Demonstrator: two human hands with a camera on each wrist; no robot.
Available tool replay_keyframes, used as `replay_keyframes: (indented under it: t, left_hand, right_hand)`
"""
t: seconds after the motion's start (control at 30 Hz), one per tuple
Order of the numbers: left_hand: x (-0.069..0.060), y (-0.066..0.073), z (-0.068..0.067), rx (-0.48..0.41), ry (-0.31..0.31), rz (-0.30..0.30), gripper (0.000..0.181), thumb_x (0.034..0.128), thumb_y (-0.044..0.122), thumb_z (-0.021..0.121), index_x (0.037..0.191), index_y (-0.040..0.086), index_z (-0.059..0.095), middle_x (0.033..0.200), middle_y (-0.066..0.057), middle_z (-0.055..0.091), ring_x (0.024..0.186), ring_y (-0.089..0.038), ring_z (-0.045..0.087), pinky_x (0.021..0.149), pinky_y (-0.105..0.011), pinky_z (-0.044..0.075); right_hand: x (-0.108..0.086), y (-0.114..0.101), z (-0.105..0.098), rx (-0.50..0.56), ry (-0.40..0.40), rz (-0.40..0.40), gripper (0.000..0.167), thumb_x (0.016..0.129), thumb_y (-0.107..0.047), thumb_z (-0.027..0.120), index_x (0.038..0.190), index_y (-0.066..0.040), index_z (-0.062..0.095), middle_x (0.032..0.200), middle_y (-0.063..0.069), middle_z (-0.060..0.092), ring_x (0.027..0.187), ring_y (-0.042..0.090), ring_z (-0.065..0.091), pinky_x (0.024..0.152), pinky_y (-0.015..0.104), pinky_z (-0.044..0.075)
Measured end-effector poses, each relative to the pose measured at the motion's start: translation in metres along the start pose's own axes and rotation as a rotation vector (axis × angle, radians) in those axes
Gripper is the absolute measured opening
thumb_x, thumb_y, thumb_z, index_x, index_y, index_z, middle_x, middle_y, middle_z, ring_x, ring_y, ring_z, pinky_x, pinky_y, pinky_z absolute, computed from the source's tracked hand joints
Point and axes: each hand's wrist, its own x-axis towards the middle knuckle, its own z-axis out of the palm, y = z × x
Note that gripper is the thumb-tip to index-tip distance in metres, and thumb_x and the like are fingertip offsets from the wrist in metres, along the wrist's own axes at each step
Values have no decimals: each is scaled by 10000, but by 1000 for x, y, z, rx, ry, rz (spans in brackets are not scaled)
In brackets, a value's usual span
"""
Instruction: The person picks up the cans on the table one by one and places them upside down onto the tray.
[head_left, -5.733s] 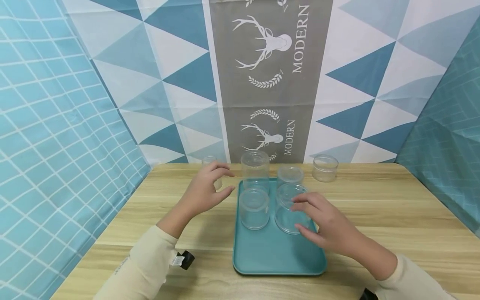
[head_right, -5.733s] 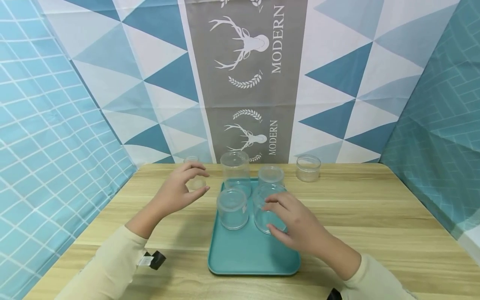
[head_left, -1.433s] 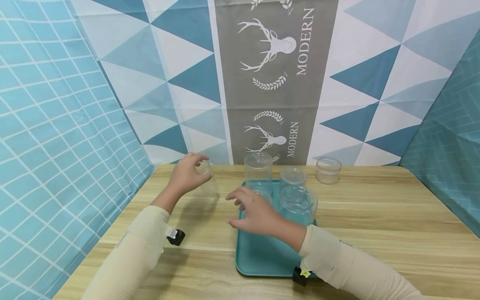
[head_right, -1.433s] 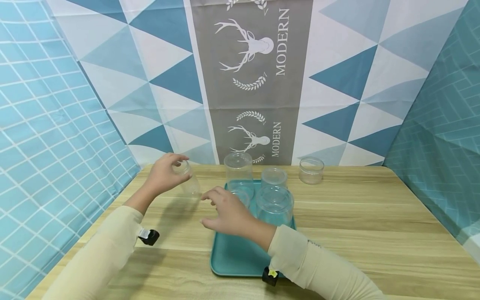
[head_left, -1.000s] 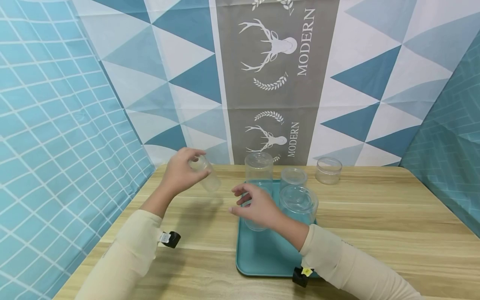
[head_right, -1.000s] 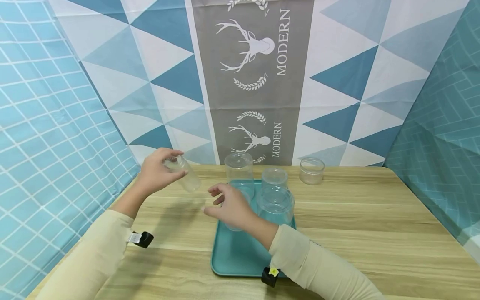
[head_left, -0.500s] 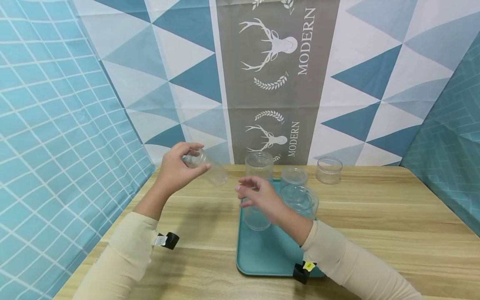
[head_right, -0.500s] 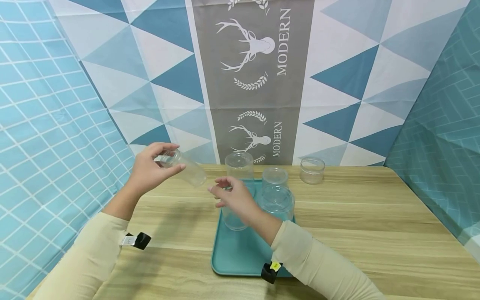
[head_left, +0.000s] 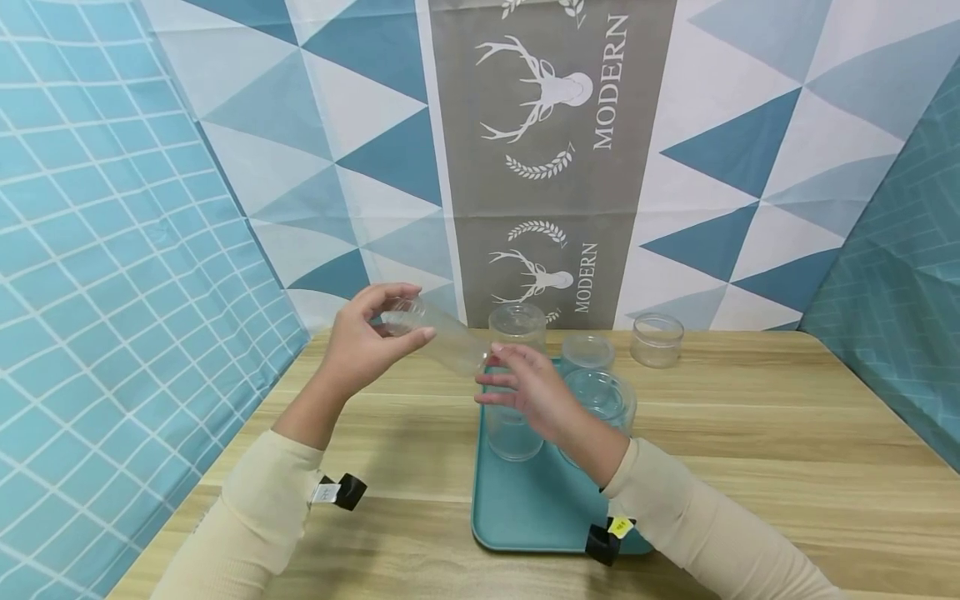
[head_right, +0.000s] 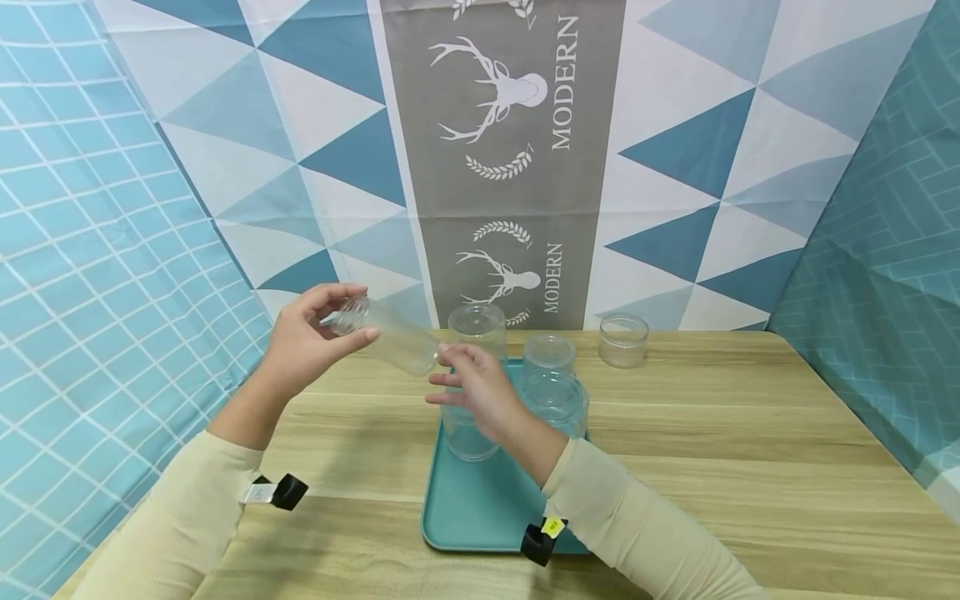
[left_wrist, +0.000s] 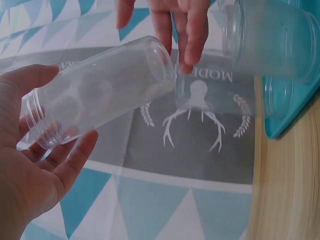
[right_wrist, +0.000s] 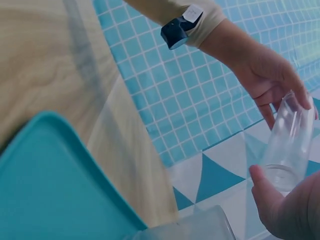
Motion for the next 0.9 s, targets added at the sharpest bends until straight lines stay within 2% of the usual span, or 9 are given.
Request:
replay_keyframes:
  t: [0.2,0.37,0.5,0.6,0.73,0.9]
  left_hand:
    - [-1,12,6,-71,5,60,482,775,93,816,1224,80,641,1184,-21,595,1048,-140,562,759,-217,530]
    - [-2,20,11,-117,13,80,485,757,50,820,1209,64,643,1166,-22,595,1037,-151,564,758,-226,537]
    - [-3,24,13,-169,8,86,488,750,10,812,1203,35,631,1151,-44,584,1028,-174,568,749,-233,540]
    - [-3,24,15,-209,-4,86,496,746,-22,803,1204,12,616,1149,-61,579,1020,-187,579,759,-241,545]
    - [-5,25,16,-251,-21,96,514,731,-70,793,1204,-22,598,1145,-83,586,1018,-194,595,784,-258,553]
    - [-6,25,19,-295,-38,135,514,710,-126,778,1183,-52,593,1117,-126,593,1015,-195,609,809,-294,559]
  right_hand:
    - [0,-1,1,184,-11,-17,271,1009,-146,506,1214,29,475,1115,97,509,910,210,656,871,446,546]
    - [-3,-1,0,277,-19,-41,209,1007,-96,499,1198,-9,507,1095,74,561,895,196,657,882,417,544]
    - [-5,-1,-1,341,-27,-63,246,1009,-81,483,1249,-41,514,1070,66,604,878,189,655,881,395,546]
    - [-5,-2,-2,369,-39,-77,291,1004,-74,475,1293,-62,507,1087,83,611,879,198,655,877,390,548]
    - [-7,-2,-5,367,-45,-85,277,993,-72,489,1268,-71,516,1121,108,608,921,226,663,857,386,557]
    - [-10,-3,-11,344,-50,-103,271,983,-74,501,1253,-76,511,1132,111,614,967,244,669,839,375,564]
